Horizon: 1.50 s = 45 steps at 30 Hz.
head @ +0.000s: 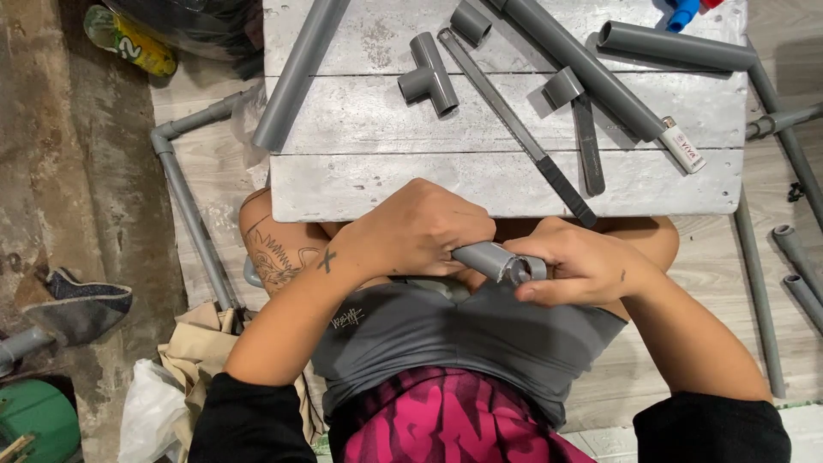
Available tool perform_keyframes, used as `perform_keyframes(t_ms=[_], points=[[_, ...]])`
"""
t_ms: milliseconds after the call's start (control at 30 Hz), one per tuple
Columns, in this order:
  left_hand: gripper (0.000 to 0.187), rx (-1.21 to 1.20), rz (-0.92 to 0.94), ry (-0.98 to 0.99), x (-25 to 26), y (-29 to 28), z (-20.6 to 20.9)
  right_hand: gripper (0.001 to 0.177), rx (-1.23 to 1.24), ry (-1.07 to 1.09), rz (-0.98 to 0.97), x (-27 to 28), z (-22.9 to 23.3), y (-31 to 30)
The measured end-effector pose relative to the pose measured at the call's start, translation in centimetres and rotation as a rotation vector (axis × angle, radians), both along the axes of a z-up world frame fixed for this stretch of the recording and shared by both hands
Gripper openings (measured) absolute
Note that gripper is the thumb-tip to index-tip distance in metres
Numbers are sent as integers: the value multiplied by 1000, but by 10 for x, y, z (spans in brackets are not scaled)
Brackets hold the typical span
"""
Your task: Cutting a PVC pipe using a hacksaw blade and then assembling the pieces with connectors to build a frame.
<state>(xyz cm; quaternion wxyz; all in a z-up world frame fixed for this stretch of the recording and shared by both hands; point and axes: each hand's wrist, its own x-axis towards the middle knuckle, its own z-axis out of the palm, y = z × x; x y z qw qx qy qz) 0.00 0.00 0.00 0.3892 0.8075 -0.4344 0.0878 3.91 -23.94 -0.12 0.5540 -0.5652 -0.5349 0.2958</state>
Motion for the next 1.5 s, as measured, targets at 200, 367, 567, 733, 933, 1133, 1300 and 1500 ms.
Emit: perform_keyframes(t_ms=[200, 367, 567, 733, 933, 1133, 1300, 1500], points=[[19, 226, 218, -226, 4, 5, 3, 27, -315, -118, -233, -2, 17, 1], [15, 357, 334, -472, 8, 8, -12, 26, -576, -150, -326, -1, 33, 5], [19, 435, 384, -607, 7, 11, -5, 28, -689, -160, -327, 5, 32, 9], [19, 483, 402, -631, 7, 13, -1, 33, -746, -123, -322, 5, 40, 19], [21, 368, 284, -430, 5, 18, 7, 35, -699, -4, -241, 0, 45, 21], [19, 277, 186, -264, 4, 19, 7, 34, -528, 117, -108, -2, 41, 16], [12, 161, 74, -84, 1, 19, 11, 32, -384, 263, 8, -7, 37, 11], [19, 34, -30, 90, 2, 18, 5, 29, -262, 418, 136, -9, 26, 6]])
